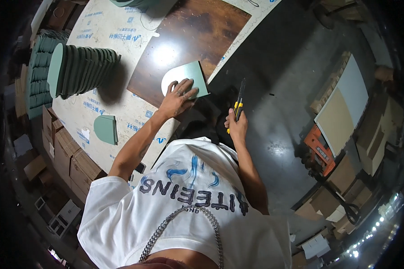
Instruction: The person is trimming the excess edges from green foam pieces using a utility knife on a wooden workbench.
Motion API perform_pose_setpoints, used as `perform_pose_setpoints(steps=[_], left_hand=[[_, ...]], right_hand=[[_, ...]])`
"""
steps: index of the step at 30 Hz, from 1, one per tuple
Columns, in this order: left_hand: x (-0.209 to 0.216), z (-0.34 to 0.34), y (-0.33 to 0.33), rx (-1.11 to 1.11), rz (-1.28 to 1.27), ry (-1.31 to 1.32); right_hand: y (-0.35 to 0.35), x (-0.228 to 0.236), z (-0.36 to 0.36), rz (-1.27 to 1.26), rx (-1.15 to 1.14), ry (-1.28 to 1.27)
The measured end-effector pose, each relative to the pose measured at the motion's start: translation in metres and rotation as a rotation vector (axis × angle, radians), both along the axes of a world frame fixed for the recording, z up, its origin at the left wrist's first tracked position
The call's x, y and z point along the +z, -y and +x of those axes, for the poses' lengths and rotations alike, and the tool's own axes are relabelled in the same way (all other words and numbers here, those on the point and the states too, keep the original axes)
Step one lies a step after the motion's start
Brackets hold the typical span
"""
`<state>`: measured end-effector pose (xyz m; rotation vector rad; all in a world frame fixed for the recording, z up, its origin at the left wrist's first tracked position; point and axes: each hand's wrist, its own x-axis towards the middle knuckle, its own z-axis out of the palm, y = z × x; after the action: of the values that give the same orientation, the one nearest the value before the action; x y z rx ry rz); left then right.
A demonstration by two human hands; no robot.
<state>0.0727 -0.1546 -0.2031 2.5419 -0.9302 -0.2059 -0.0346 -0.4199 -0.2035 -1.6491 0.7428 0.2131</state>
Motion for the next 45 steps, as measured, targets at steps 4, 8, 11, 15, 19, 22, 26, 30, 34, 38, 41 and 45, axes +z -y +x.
perform_pose_setpoints(steps=[4,8,11,15,19,22,26,30,34,38,41,45], left_hand=[[-0.018,-0.001,0.005,0.222,-0.078,0.041],[-0.046,0.042,0.024,0.574,-0.05,0.173],[-0.058,0.047,0.031,0.617,0.068,0.193],[-0.056,0.045,0.032,0.606,0.078,0.195],[-0.058,0.045,0.031,0.617,0.053,0.17],[-0.057,0.046,0.032,0.619,0.061,0.155],[-0.054,0.048,0.031,0.595,0.069,0.151],[-0.057,0.048,0.032,0.597,0.058,0.163],[-0.059,0.048,0.034,0.592,0.07,0.188],[-0.06,0.046,0.032,0.591,0.098,0.185],[-0.061,0.045,0.029,0.589,0.082,0.212],[-0.058,0.048,0.029,0.578,0.061,0.21]], right_hand=[[0.0,0.012,-0.007,-0.124,0.195,-0.17],[-0.013,0.02,0.008,-0.271,0.518,-0.13],[-0.033,0.041,0.04,-0.477,0.76,-0.163],[-0.043,0.058,0.062,-0.368,0.875,-0.353],[-0.041,0.071,0.059,-0.323,0.875,-0.436],[-0.041,0.069,0.058,-0.34,0.912,-0.477],[-0.048,0.072,0.067,-0.387,0.915,-0.509],[-0.049,0.048,0.065,-0.365,0.867,-0.49],[-0.052,0.03,0.058,-0.397,0.816,-0.376],[-0.049,0.04,0.045,-0.458,0.833,-0.313],[-0.045,0.052,0.036,-0.438,0.869,-0.371],[-0.048,0.034,0.041,-0.419,0.852,-0.333]])
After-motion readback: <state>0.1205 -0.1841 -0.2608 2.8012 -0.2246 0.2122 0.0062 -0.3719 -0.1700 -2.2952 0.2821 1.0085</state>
